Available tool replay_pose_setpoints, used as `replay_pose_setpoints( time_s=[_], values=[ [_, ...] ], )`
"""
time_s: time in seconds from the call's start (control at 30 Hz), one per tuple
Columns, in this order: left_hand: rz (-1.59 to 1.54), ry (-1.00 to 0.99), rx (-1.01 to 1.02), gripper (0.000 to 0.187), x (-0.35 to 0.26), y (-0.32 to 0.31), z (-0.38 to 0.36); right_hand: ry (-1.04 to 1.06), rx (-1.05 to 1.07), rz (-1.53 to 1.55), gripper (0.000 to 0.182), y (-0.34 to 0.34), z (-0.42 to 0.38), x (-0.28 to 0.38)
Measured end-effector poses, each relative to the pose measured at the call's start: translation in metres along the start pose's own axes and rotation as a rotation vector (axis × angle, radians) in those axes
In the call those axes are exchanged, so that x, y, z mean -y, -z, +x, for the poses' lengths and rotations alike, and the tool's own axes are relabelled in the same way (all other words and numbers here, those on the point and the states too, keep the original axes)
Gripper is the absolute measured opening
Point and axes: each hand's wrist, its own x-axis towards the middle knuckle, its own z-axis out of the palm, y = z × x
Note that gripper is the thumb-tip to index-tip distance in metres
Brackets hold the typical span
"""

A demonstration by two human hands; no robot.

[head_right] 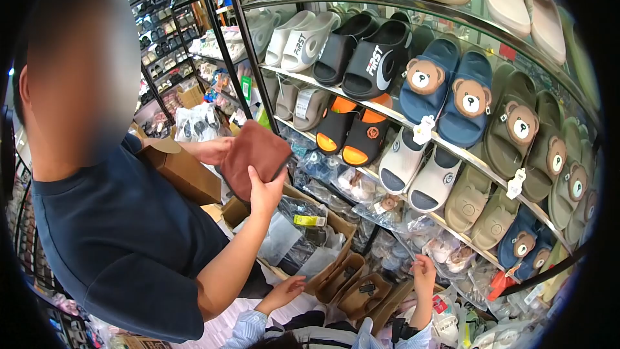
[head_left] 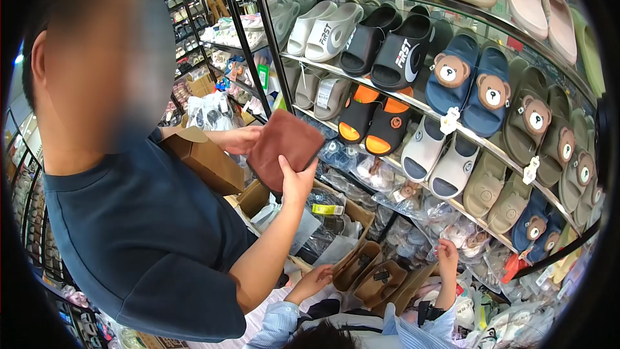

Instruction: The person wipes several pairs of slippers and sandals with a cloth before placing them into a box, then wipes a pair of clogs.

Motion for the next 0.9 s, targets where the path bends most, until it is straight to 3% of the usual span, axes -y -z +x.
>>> replay_pose_setpoints(
  time_s=[0.9],
  values=[
    [0.015,-0.091,-0.006,0.042,0.001,0.0,-0.001,-0.056,0.008,0.008,0.021,0.0,-0.002,-0.003]
  ],
)
